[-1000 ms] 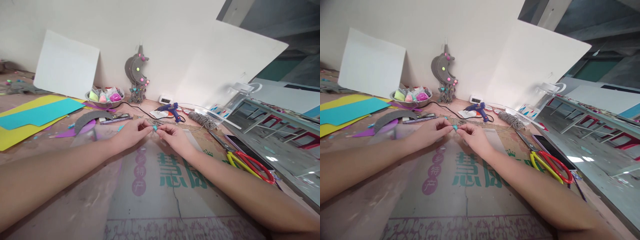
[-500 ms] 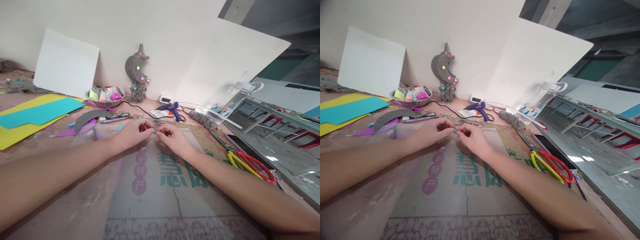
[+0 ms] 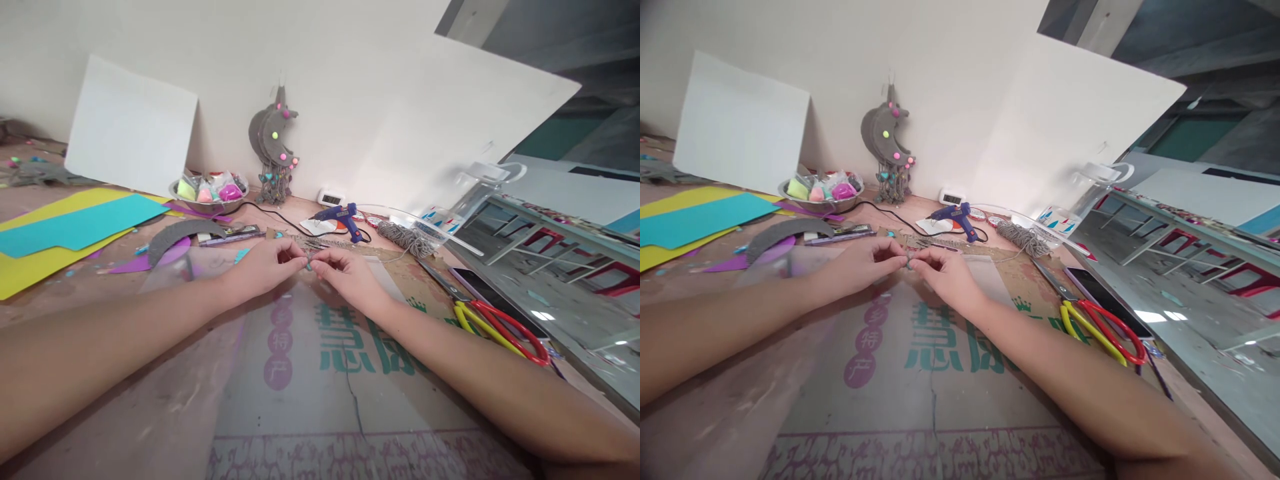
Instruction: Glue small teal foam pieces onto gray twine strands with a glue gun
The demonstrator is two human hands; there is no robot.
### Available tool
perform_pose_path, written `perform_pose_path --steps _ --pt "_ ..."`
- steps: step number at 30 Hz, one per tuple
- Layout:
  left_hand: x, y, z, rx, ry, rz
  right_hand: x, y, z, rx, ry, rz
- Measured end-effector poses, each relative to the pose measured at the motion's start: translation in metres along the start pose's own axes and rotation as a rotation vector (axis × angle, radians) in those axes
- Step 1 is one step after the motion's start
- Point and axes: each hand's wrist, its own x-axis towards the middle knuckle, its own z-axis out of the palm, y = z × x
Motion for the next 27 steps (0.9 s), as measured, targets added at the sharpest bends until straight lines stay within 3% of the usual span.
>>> perform_pose_path --steps 6,11,17,27 --pt "0.0014 -0.0056 0.0003 -0.12 -0.014 -0.015 0.0005 0.0005 -0.0012 0.057 -0.009 0.052" --pt "0.0008 -0.0036 0.0005 -0.061 -0.028 -0.035 -0.0003 -0.0026 -0.0029 0.041 0.092 0.02" --pt "0.0006 -0.0038 0.0002 -0.018 -0.009 -0.012 0.0005 -0.0015 -0.0034 0.036 -0.006 0.022" --pt "0.0 -0.0039 0.0018 0.01 -0.015 -0.013 0.0017 0.0031 -0.0022 0.122 -0.001 0.045"
